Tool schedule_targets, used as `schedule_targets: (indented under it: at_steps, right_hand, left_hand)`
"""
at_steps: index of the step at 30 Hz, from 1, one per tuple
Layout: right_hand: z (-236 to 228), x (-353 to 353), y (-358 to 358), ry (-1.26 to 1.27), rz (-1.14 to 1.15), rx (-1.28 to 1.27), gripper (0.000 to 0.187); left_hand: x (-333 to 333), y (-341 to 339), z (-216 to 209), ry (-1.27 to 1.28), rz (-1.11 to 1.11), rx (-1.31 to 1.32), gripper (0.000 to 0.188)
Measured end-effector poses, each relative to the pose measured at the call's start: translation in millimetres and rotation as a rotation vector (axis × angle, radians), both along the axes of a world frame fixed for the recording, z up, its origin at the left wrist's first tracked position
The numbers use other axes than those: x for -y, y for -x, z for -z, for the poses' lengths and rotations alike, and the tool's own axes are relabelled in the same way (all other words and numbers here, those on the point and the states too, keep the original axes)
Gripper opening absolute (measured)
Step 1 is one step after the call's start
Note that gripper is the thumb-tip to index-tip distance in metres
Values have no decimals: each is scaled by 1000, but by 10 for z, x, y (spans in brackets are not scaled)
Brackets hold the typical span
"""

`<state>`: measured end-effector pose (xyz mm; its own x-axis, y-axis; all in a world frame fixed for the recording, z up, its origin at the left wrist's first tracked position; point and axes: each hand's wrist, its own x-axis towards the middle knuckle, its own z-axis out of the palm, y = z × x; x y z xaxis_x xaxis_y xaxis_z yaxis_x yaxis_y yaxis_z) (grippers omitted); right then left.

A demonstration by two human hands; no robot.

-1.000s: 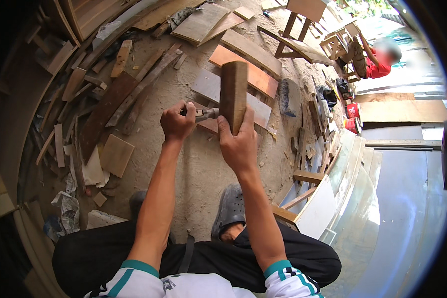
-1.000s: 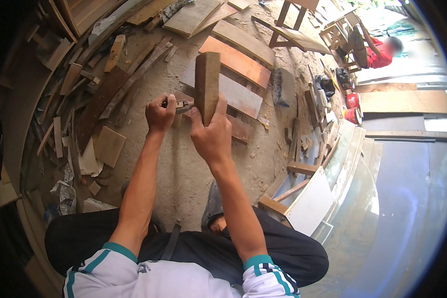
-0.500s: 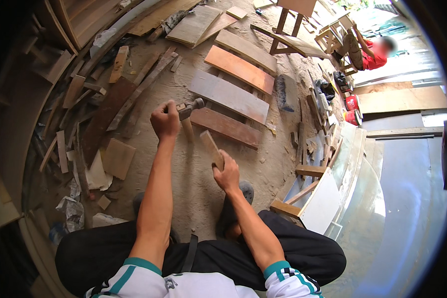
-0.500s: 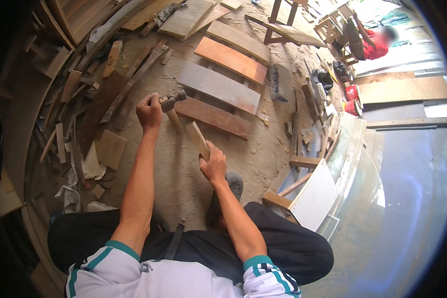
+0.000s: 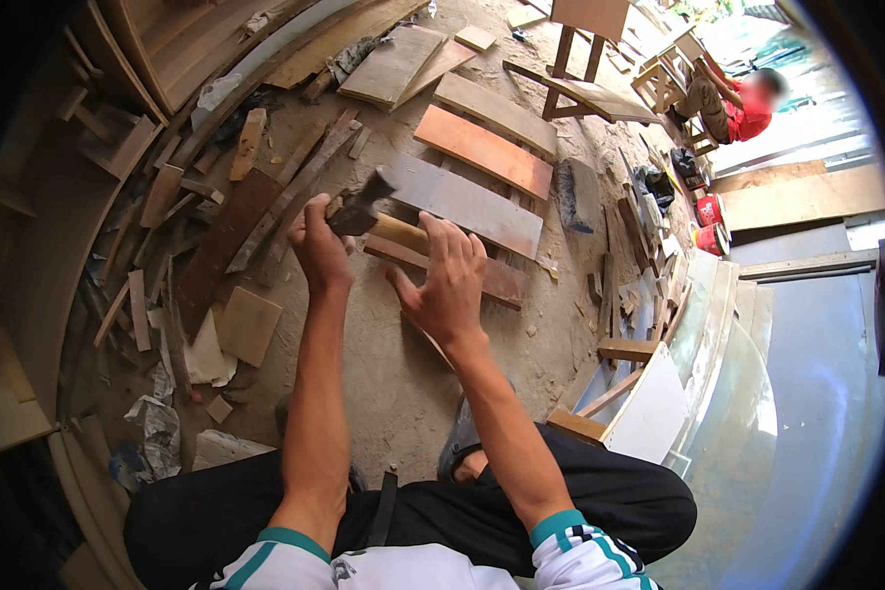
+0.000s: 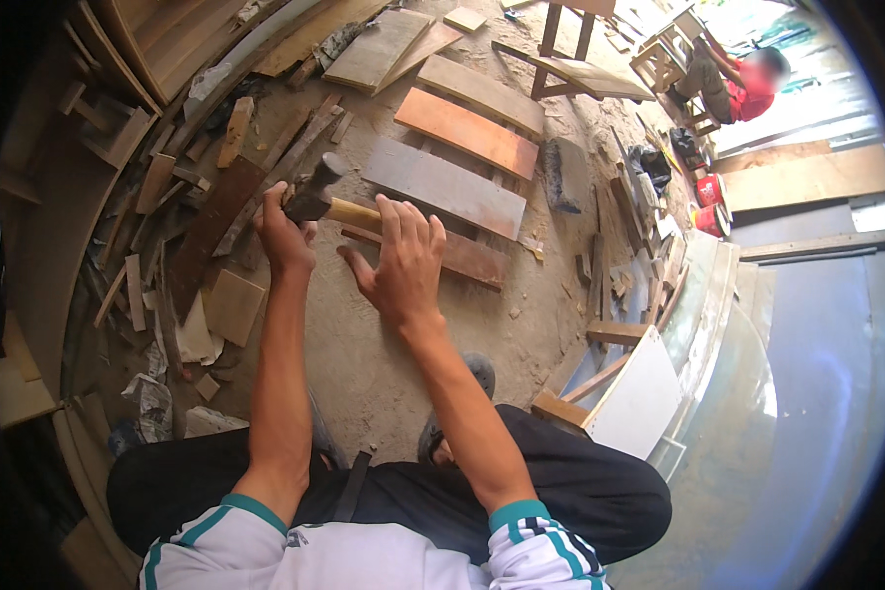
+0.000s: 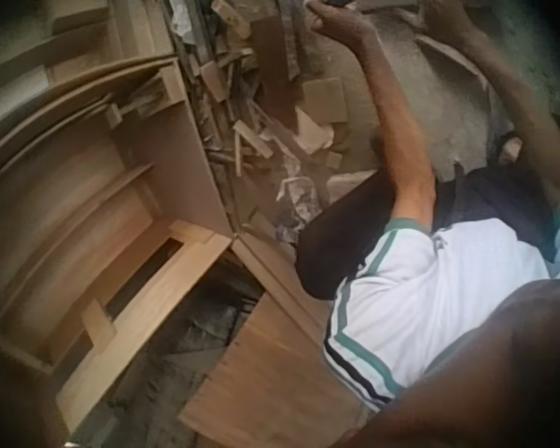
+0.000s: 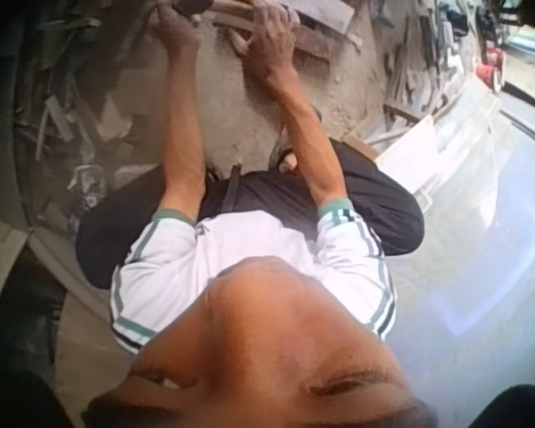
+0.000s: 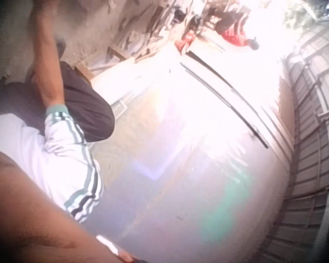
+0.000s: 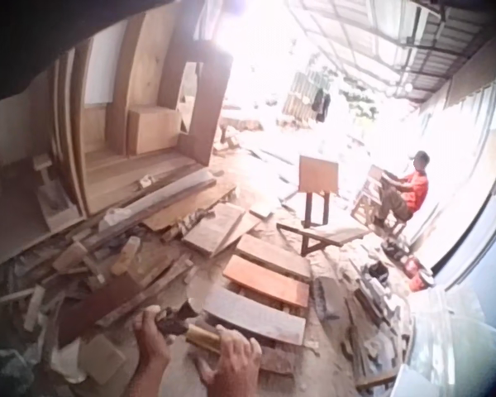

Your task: The person sits on the floor and uses a hammer to drive nails into wooden planks arranged in a row. They repeatedly pick up nails, position them, and hammer them into the wood. The person also uses a small wooden block to tap the hammer head and adjusts the planks during the process.

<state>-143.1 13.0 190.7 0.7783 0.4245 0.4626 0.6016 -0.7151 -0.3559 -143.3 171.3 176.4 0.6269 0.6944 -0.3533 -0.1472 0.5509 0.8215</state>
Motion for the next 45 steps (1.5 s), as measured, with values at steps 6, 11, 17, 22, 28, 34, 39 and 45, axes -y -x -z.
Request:
schedule_targets:
  at_steps: [6, 11, 17, 22, 28, 34, 39, 45]
  right_hand:
    - [-97, 82, -251, -225, -135, -160, 25]
    - [166, 106, -233, -389, -91, -75, 21]
    - [246, 97, -222, -434, -91, -89, 28]
    - [409, 89, -200, -603, -20, -138, 29]
    - [333, 106, -165, -581, 50, -135, 27]
    - [168, 141, -91, -555, 80, -181, 19]
    - [173, 169, -67, -489, 122, -186, 14]
    - [348, 241, -131, -530, 19, -183, 15]
  left_hand:
    - [155, 22, -299, -488, 267, 200, 33]
    - [277, 141, -544, -479, 369, 152, 36]
    - [323, 166, -510, -584, 349, 147, 36]
    - [493, 148, -544, -513, 278, 134, 36]
    - [565, 145, -530, -535, 224, 180, 34]
    - [556, 136, -460, -600, 220, 198, 31]
    - [565, 137, -423, -592, 214, 232, 35]
    - [498, 109, -504, -1004, 396, 333, 54]
